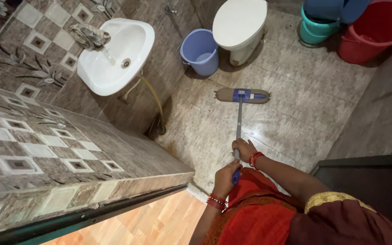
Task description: The person sweeps the tiled floor of a bathroom using a long-handled broom, moving it around a toilet, a sink pedestal, and several plastic buckets.
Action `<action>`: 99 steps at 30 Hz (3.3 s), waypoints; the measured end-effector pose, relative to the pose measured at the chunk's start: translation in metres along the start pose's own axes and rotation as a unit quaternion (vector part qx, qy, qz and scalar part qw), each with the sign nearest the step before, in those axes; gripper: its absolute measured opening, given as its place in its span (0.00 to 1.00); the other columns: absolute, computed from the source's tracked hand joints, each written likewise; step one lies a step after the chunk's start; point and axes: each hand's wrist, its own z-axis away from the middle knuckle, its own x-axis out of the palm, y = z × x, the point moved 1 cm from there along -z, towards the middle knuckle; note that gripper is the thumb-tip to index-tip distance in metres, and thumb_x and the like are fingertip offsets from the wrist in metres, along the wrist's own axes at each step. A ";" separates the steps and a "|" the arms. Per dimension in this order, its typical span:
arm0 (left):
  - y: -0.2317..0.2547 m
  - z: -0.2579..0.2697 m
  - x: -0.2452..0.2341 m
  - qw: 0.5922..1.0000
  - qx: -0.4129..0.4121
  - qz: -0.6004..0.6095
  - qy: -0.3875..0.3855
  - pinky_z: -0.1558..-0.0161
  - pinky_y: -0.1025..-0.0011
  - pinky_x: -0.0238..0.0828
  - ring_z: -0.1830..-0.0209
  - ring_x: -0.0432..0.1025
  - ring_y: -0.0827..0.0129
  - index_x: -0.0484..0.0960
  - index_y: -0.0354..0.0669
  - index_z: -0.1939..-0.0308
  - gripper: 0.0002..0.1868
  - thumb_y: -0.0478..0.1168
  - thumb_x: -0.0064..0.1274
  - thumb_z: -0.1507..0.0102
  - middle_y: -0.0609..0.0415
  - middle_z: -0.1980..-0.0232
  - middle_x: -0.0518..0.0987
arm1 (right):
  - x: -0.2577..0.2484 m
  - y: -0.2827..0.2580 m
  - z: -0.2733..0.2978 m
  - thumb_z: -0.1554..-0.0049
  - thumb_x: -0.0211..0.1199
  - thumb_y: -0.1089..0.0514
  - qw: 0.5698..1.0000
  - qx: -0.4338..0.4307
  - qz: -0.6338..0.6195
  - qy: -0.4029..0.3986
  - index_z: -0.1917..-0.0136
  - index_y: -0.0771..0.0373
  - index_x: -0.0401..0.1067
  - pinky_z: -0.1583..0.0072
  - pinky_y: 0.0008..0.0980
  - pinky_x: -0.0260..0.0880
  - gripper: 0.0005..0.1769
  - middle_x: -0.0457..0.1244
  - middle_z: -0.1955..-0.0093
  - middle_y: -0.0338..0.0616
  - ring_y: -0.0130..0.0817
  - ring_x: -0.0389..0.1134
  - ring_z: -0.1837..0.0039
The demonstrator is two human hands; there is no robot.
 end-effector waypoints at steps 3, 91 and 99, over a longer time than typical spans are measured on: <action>0.001 0.000 0.004 0.999 -0.021 -0.006 -0.040 0.53 0.63 0.75 0.51 0.79 0.54 0.81 0.47 0.48 0.17 0.34 0.55 0.41 0.54 0.35 0.80 | 0.002 0.002 0.003 0.44 0.65 0.44 1.000 0.004 -0.006 0.008 0.56 0.53 0.66 0.43 0.57 0.62 0.14 0.62 0.49 0.41 0.46 0.63 0.40; 0.055 0.004 -0.030 0.972 0.122 0.174 0.099 0.54 0.64 0.73 0.60 0.76 0.55 0.79 0.41 0.60 0.07 0.37 0.62 0.36 0.47 0.60 0.80 | -0.013 -0.037 0.033 0.48 0.68 0.56 0.967 -0.145 -0.166 0.125 0.66 0.63 0.68 0.50 0.43 0.65 0.13 0.62 0.65 0.49 0.48 0.65 0.58; 0.015 -0.059 -0.010 0.981 0.076 0.181 0.015 0.57 0.64 0.71 0.64 0.73 0.54 0.78 0.40 0.61 0.07 0.36 0.61 0.36 0.47 0.64 0.76 | -0.023 -0.001 -0.019 0.43 0.67 0.57 0.978 -0.056 -0.147 0.135 0.64 0.66 0.69 0.55 0.43 0.65 0.13 0.62 0.63 0.51 0.47 0.64 0.59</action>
